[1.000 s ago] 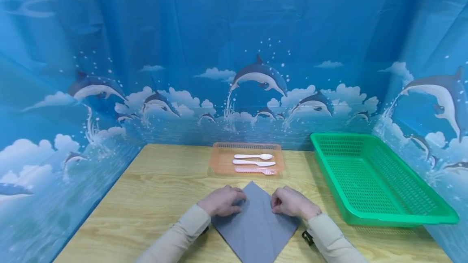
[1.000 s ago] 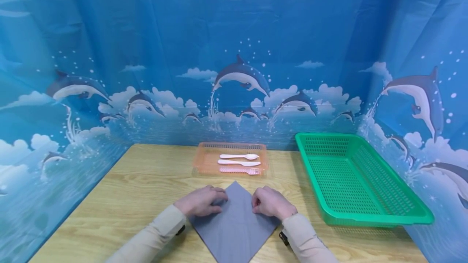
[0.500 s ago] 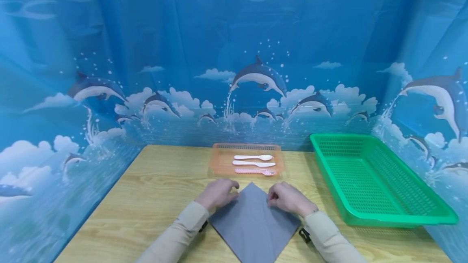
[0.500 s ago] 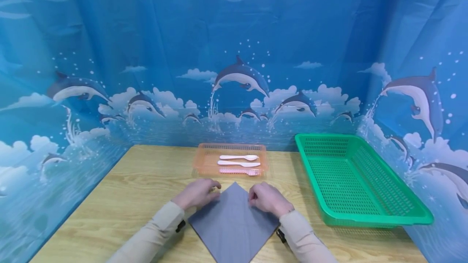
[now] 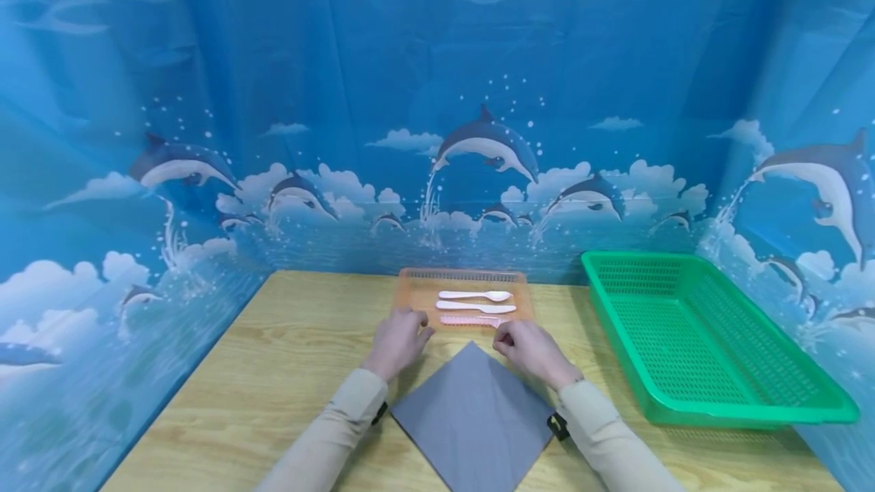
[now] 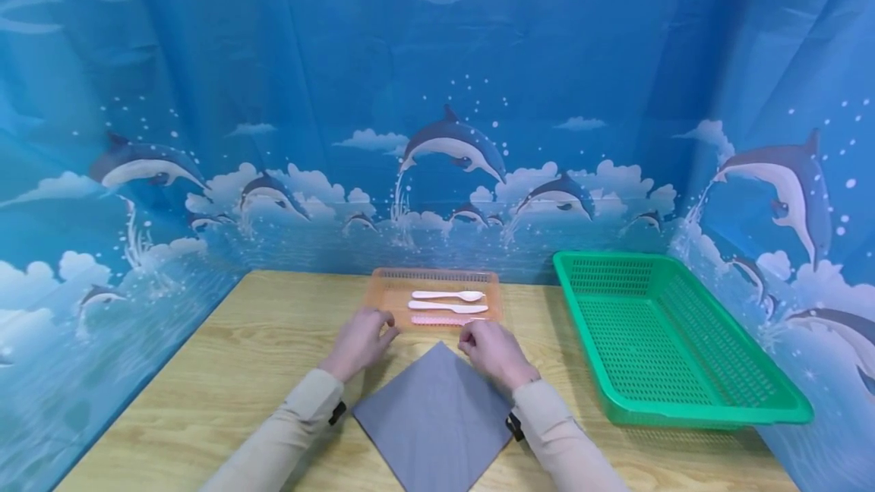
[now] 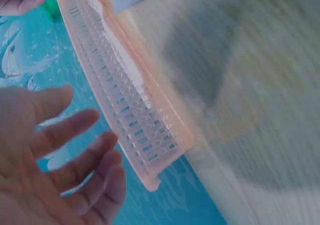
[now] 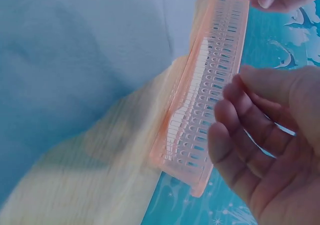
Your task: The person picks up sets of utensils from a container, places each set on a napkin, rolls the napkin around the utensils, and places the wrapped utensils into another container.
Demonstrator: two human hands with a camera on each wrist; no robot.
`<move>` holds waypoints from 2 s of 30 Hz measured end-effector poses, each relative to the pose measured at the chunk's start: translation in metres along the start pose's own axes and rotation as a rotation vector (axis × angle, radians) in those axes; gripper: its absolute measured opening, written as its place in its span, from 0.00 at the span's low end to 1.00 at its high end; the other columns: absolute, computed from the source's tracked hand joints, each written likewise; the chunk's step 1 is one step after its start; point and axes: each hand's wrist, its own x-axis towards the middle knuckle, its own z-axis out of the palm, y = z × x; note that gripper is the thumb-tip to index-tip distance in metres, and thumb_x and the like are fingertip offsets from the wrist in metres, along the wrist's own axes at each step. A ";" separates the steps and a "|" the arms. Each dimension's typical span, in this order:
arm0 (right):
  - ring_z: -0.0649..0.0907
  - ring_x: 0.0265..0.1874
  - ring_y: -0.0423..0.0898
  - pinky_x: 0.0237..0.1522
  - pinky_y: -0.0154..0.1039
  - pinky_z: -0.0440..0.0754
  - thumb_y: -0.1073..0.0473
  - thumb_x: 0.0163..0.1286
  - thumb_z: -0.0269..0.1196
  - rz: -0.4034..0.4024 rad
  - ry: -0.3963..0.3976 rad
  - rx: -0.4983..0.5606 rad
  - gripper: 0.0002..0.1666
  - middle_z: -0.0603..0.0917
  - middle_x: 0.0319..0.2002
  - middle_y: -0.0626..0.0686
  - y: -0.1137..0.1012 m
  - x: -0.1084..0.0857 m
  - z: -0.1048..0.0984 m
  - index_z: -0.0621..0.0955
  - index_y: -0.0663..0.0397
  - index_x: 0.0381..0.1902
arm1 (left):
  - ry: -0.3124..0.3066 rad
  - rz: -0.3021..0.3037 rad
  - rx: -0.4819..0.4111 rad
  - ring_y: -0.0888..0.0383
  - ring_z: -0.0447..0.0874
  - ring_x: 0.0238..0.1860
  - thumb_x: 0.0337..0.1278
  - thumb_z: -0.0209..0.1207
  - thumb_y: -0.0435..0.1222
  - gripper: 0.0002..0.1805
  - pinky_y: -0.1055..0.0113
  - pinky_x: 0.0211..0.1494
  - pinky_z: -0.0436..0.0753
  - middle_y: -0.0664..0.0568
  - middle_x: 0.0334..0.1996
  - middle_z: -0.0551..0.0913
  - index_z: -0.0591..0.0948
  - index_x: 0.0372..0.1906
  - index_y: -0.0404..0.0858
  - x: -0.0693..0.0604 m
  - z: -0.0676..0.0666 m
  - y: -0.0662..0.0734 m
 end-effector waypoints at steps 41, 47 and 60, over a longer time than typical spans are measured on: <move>0.81 0.54 0.58 0.58 0.57 0.76 0.38 0.80 0.36 0.140 -0.215 -0.075 0.35 0.83 0.54 0.58 0.025 0.068 0.009 0.81 0.54 0.55 | -0.109 -0.302 0.028 0.41 0.78 0.49 0.68 0.55 0.53 0.21 0.46 0.43 0.82 0.41 0.46 0.83 0.85 0.47 0.41 0.033 0.013 -0.023; 0.79 0.57 0.60 0.59 0.60 0.73 0.37 0.80 0.36 0.138 -0.252 -0.109 0.37 0.81 0.56 0.62 0.024 0.071 0.008 0.80 0.58 0.56 | -0.104 -0.295 0.024 0.41 0.78 0.48 0.67 0.55 0.54 0.21 0.46 0.42 0.82 0.41 0.44 0.83 0.85 0.44 0.41 0.034 0.014 -0.024; 0.74 0.65 0.59 0.68 0.73 0.49 0.33 0.78 0.36 0.177 -0.235 -0.178 0.38 0.80 0.62 0.55 0.020 0.071 0.012 0.81 0.51 0.59 | -0.110 -0.285 0.027 0.43 0.78 0.45 0.67 0.55 0.54 0.20 0.47 0.39 0.81 0.43 0.41 0.84 0.85 0.41 0.42 0.033 0.011 -0.023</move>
